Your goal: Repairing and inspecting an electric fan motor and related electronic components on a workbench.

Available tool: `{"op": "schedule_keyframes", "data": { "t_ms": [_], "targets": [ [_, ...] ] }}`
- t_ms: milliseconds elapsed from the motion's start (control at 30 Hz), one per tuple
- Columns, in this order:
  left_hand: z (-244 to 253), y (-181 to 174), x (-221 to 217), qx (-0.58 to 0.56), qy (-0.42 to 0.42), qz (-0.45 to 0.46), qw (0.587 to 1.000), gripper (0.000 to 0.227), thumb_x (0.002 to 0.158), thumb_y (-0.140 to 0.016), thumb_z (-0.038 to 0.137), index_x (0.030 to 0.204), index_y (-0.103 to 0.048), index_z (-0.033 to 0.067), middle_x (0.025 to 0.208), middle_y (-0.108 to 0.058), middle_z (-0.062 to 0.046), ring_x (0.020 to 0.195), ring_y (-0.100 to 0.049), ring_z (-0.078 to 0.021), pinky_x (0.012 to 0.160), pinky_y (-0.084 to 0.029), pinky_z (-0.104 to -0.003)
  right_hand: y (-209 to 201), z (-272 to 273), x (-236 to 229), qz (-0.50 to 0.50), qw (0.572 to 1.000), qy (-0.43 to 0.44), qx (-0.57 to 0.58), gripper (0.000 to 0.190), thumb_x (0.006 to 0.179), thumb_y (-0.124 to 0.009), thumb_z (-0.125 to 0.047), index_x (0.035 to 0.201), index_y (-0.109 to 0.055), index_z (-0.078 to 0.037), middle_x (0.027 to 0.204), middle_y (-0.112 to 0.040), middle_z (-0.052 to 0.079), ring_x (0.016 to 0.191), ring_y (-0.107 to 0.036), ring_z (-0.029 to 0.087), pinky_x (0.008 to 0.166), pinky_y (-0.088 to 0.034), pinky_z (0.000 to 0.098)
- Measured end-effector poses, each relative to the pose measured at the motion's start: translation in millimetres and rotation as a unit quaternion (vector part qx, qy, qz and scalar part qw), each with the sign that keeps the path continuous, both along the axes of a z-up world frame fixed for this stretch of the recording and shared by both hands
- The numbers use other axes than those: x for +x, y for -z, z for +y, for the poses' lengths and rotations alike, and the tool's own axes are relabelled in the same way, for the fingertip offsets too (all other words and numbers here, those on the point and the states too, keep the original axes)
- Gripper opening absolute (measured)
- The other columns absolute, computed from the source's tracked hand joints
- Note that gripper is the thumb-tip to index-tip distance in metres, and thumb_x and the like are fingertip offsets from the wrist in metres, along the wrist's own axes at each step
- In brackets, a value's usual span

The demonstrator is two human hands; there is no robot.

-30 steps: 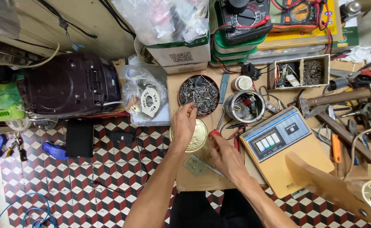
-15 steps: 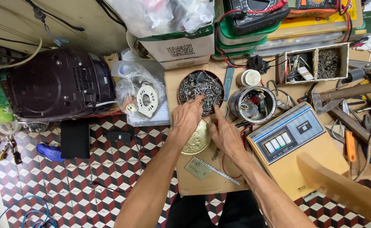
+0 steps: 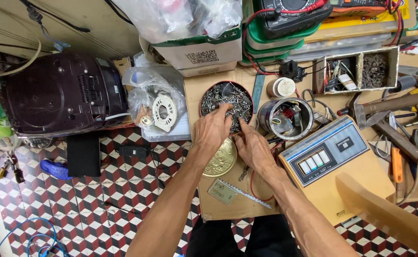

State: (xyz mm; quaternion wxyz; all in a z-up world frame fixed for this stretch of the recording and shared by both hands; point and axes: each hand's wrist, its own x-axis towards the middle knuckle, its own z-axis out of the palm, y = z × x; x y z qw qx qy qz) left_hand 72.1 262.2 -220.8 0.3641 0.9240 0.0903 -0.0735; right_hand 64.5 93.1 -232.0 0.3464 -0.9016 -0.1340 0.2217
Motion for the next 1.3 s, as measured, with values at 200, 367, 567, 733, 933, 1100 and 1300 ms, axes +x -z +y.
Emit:
{"op": "schedule_keyframes", "data": {
  "t_ms": [200,367,567,733,933,1100,1300],
  "targets": [
    [-6,21,7,0.024,0.029,0.062,0.997,0.042,0.090,-0.060,0.011,0.133,-0.063,0.0143,0.062,-0.068,-0.019,0.058,-0.069,-0.0373,0.061,-0.053,-0.053,-4,1,2,0.011,1.000,-0.001,-0.005,0.058,0.092,-0.066,-0.012,0.144,-0.049,0.005,0.121,-0.066,0.029,0.108,-0.067,0.042,0.096,-0.052,0.0445],
    [-5,19,5,0.026,0.034,0.083,0.996,0.041,0.091,-0.059,0.008,0.131,-0.062,0.0126,0.059,-0.068,-0.019,0.055,-0.069,-0.0348,0.057,-0.053,-0.051,-1,-1,1,0.002,1.000,-0.005,0.003,0.058,0.092,-0.065,-0.012,0.145,-0.048,0.006,0.121,-0.066,0.030,0.107,-0.068,0.041,0.096,-0.052,0.0439],
    [-5,17,3,0.034,0.029,0.078,0.996,0.031,0.092,-0.061,0.012,0.123,-0.066,0.0112,0.062,-0.068,-0.020,0.059,-0.070,-0.0363,0.061,-0.054,-0.052,-4,0,2,0.012,1.000,-0.005,0.003,0.059,0.092,-0.065,-0.012,0.145,-0.047,0.006,0.119,-0.067,0.030,0.106,-0.068,0.041,0.095,-0.053,0.0439],
    [-3,10,0,0.029,0.022,0.098,0.995,0.031,0.091,-0.061,0.015,0.122,-0.066,0.0116,0.068,-0.069,-0.023,0.066,-0.071,-0.0394,0.068,-0.055,-0.053,1,-2,2,0.010,1.000,-0.010,0.001,0.057,0.092,-0.065,-0.011,0.144,-0.048,0.006,0.116,-0.067,0.029,0.105,-0.068,0.041,0.094,-0.053,0.0442],
    [0,9,-10,0.017,0.014,0.086,0.996,0.028,0.088,-0.061,0.021,0.113,-0.069,0.0116,0.084,-0.074,-0.022,0.083,-0.072,-0.0407,0.077,-0.055,-0.053,0,-1,2,-0.002,1.000,-0.007,0.006,0.058,0.091,-0.065,-0.009,0.144,-0.048,0.006,0.114,-0.068,0.028,0.102,-0.068,0.041,0.091,-0.053,0.0447],
    [-6,15,-7,0.038,-0.015,0.092,0.995,0.032,0.088,-0.064,0.023,0.117,-0.068,0.0115,0.079,-0.073,-0.023,0.075,-0.072,-0.0401,0.073,-0.056,-0.053,3,-2,2,-0.011,1.000,-0.006,0.018,0.057,0.091,-0.065,-0.009,0.143,-0.048,0.006,0.114,-0.068,0.029,0.103,-0.068,0.042,0.091,-0.053,0.0449],
    [-12,8,6,0.003,0.003,0.082,0.997,0.046,0.091,-0.059,0.015,0.137,-0.056,0.0106,0.059,-0.068,-0.018,0.051,-0.067,-0.0346,0.052,-0.052,-0.051,2,-2,2,-0.012,1.000,-0.014,0.020,0.059,0.090,-0.066,-0.007,0.144,-0.047,0.007,0.115,-0.067,0.029,0.102,-0.068,0.042,0.090,-0.055,0.0446]
  ]
}}
